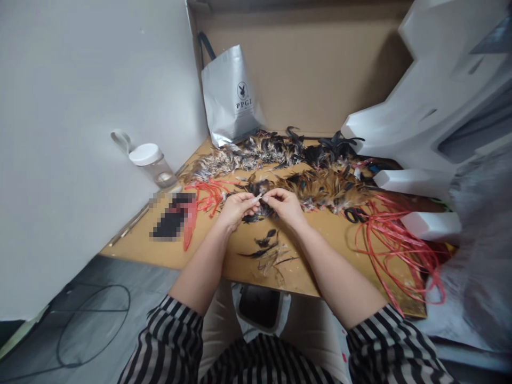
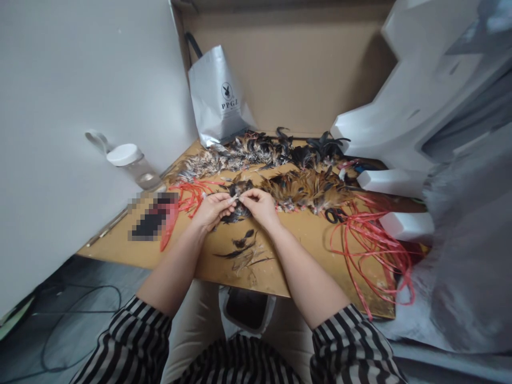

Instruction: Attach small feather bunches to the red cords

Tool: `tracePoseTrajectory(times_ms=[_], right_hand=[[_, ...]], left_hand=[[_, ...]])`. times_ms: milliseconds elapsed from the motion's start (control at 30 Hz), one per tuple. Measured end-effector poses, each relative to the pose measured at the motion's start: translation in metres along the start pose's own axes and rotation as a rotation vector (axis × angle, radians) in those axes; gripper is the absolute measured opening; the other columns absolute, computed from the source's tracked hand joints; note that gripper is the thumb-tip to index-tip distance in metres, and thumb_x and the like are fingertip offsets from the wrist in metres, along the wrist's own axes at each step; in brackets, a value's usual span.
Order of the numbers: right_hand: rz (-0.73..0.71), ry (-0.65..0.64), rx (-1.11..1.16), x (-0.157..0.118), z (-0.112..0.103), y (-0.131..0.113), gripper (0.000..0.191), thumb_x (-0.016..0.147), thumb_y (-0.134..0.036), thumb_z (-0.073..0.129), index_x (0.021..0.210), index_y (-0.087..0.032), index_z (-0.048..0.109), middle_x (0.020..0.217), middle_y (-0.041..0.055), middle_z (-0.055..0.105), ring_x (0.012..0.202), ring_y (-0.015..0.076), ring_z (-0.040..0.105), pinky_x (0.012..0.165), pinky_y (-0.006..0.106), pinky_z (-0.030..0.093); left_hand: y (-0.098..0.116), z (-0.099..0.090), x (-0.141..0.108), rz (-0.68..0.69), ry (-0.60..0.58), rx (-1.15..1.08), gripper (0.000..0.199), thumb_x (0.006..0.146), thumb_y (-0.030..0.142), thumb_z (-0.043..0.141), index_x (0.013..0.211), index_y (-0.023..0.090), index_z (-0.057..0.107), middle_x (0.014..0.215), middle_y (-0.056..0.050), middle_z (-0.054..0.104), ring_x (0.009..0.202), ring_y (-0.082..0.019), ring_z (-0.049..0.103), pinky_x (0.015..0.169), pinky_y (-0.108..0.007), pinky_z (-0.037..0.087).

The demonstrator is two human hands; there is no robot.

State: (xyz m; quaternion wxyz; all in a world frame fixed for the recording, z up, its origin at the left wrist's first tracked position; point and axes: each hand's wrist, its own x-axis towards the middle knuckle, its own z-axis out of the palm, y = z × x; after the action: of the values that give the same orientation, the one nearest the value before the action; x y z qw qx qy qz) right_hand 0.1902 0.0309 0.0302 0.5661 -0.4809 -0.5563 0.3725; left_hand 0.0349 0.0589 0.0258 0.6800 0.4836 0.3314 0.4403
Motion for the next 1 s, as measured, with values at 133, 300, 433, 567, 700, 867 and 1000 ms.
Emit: tracePoseTrajectory(times_ms=[133,300,433,567,700,867,1000], right_hand=[[-0.126,0.076,-0.248,0.003,-0.008,0.009,0.014,0.069,-0.030,0.059,0.072,-0.018,0.064,0.073,0.0026,0.060,0.062,0.0132,0.050,0.063,0.027,0.041],[-0.351,0.040,-0.674,-0.001,-0.014,0.007,0.019,0.076,-0.024,0.051,0.088,-0.021,0.066,0.084,0.0059,0.056,0.077,0.0177,0.050,0.071,0.030,0.040],[-0.489,-0.006,-0.966,-0.004,-0.012,-0.005,0.030,0.083,-0.021,0.042,0.105,-0.025,0.062,0.096,0.0087,0.053,0.090,0.0211,0.045,0.077,0.033,0.035],[-0.502,-0.033,-1.142,-0.001,-0.007,-0.010,0.034,0.085,-0.021,0.040,0.113,-0.029,0.057,0.114,0.0094,0.048,0.100,0.0245,0.038,0.080,0.037,0.030],[-0.475,-0.031,-1.150,0.004,-0.006,-0.004,0.026,0.084,-0.024,0.045,0.100,-0.027,0.065,0.111,0.0098,0.051,0.102,0.0259,0.037,0.081,0.039,0.029],[-0.246,0.129,-0.620,0.011,-0.011,0.009,0.016,0.075,-0.030,0.057,0.077,-0.020,0.068,0.080,0.0075,0.059,0.078,0.0196,0.049,0.072,0.034,0.038],[0.193,0.100,0.125,0.011,-0.010,0.010,0.019,0.062,-0.033,0.068,0.070,-0.017,0.063,0.062,0.0010,0.058,0.052,0.0102,0.048,0.052,0.025,0.040]], left_hand=[[0.008,-0.004,0.002,0.110,0.148,-0.105,0.020,0.061,0.025,0.070,0.071,0.012,0.060,0.066,-0.001,0.061,0.051,-0.003,0.051,0.045,-0.012,0.038],[0.010,-0.008,0.003,0.153,0.186,-0.195,0.019,0.060,0.023,0.071,0.070,0.013,0.059,0.066,0.000,0.060,0.051,-0.003,0.050,0.044,-0.012,0.036],[0.008,-0.006,0.003,0.138,0.171,-0.167,0.019,0.060,0.024,0.070,0.070,0.012,0.060,0.065,0.000,0.059,0.050,-0.003,0.049,0.043,-0.012,0.036],[0.008,-0.003,0.002,0.111,0.162,-0.154,0.020,0.059,0.024,0.071,0.070,0.012,0.060,0.065,0.000,0.059,0.050,-0.003,0.048,0.043,-0.013,0.036],[0.009,-0.002,0.002,0.105,0.149,-0.157,0.022,0.058,0.024,0.072,0.070,0.012,0.059,0.065,0.000,0.060,0.049,-0.003,0.049,0.042,-0.013,0.036],[0.009,-0.003,0.002,0.118,0.150,-0.185,0.021,0.058,0.024,0.072,0.070,0.012,0.060,0.065,0.000,0.060,0.049,-0.003,0.049,0.042,-0.012,0.035],[0.007,-0.003,0.002,0.094,0.125,-0.170,0.021,0.060,0.024,0.071,0.071,0.012,0.059,0.066,-0.001,0.061,0.051,-0.004,0.052,0.043,-0.012,0.038]])
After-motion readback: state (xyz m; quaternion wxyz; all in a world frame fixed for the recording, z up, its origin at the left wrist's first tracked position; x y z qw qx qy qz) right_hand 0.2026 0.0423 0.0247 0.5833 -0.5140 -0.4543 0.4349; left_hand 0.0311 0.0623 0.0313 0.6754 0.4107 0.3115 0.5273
